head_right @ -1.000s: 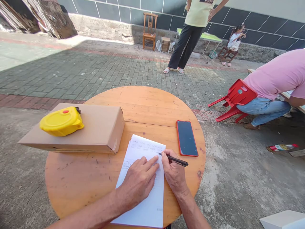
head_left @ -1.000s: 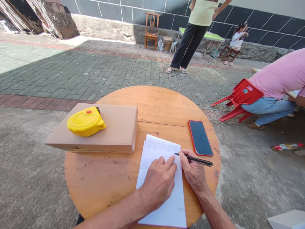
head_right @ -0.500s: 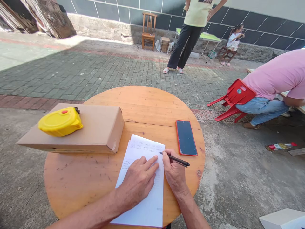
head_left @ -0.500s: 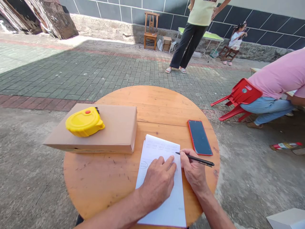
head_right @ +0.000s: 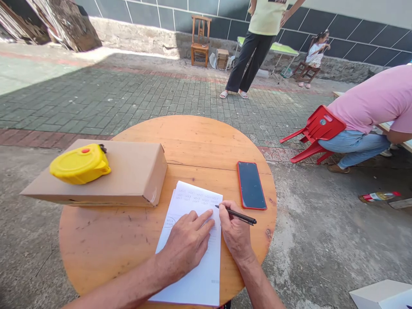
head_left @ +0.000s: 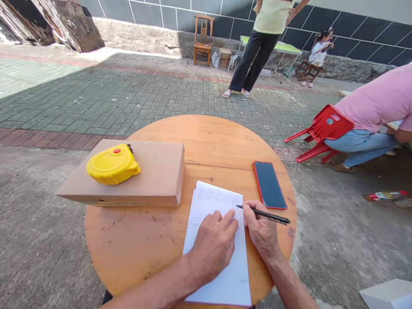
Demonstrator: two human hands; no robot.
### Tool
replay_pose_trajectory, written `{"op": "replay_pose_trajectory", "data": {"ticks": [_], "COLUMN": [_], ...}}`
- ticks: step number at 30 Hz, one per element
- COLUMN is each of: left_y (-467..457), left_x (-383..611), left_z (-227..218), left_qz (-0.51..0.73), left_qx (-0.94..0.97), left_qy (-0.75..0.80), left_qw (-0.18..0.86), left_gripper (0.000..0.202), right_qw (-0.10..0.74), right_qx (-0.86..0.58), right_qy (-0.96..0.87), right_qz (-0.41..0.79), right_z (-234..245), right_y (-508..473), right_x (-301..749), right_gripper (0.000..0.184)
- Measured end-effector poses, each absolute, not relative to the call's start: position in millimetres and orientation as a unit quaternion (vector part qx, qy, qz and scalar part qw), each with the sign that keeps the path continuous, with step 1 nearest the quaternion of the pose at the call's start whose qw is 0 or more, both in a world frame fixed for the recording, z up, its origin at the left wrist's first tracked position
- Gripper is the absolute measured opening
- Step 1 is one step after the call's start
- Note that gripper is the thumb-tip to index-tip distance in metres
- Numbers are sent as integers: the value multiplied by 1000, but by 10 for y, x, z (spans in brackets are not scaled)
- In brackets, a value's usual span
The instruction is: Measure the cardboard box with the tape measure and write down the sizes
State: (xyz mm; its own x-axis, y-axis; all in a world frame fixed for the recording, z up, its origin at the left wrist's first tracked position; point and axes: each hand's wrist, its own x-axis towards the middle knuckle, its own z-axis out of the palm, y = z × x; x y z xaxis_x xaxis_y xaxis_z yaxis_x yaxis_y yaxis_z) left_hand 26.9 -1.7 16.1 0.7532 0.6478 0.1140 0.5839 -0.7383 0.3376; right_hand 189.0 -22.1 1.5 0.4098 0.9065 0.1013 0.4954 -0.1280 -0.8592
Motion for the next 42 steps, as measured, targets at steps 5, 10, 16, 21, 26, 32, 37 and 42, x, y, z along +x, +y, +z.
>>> {"op": "replay_pose_trajectory", "data": {"ticks": [5, 10, 16, 21, 26, 32, 37, 42], "left_y": [-10, -10, -9, -11, -19, -15, -16, -14], "left_x": [265, 260, 263, 267, 262, 260, 265, 267], "left_z": [154, 158, 171, 167, 170, 178, 182, 169], "left_qz": [114, 110, 105, 103, 108, 109, 107, 106], "left_qx": [926, 926, 925, 925, 924, 923, 923, 924], "left_qy": [332, 332, 333, 332, 335, 335, 336, 334], "left_qw": [141, 142, 151, 153, 151, 154, 154, 150], "left_gripper": [22, 22, 23, 23, 24, 25, 23, 22], "right_qw": [434, 451, 467, 467, 467, 456, 448, 442], "right_qx": [-714, -715, -715, -715, -714, -713, -716, -719], "right_qy": [-500, -483, -464, -461, -465, -476, -477, -479], "right_qz": [229, 229, 235, 241, 237, 237, 242, 240], "right_z": [37, 20, -10, 29, 48, 8, 14, 14], "right_y": [-198, -222, -246, -233, -207, -211, -219, -211], "right_x": [1875, 1882, 1893, 1875, 1864, 1885, 1890, 1883], "right_gripper": [22, 23, 22, 22, 22, 23, 23, 22]}}
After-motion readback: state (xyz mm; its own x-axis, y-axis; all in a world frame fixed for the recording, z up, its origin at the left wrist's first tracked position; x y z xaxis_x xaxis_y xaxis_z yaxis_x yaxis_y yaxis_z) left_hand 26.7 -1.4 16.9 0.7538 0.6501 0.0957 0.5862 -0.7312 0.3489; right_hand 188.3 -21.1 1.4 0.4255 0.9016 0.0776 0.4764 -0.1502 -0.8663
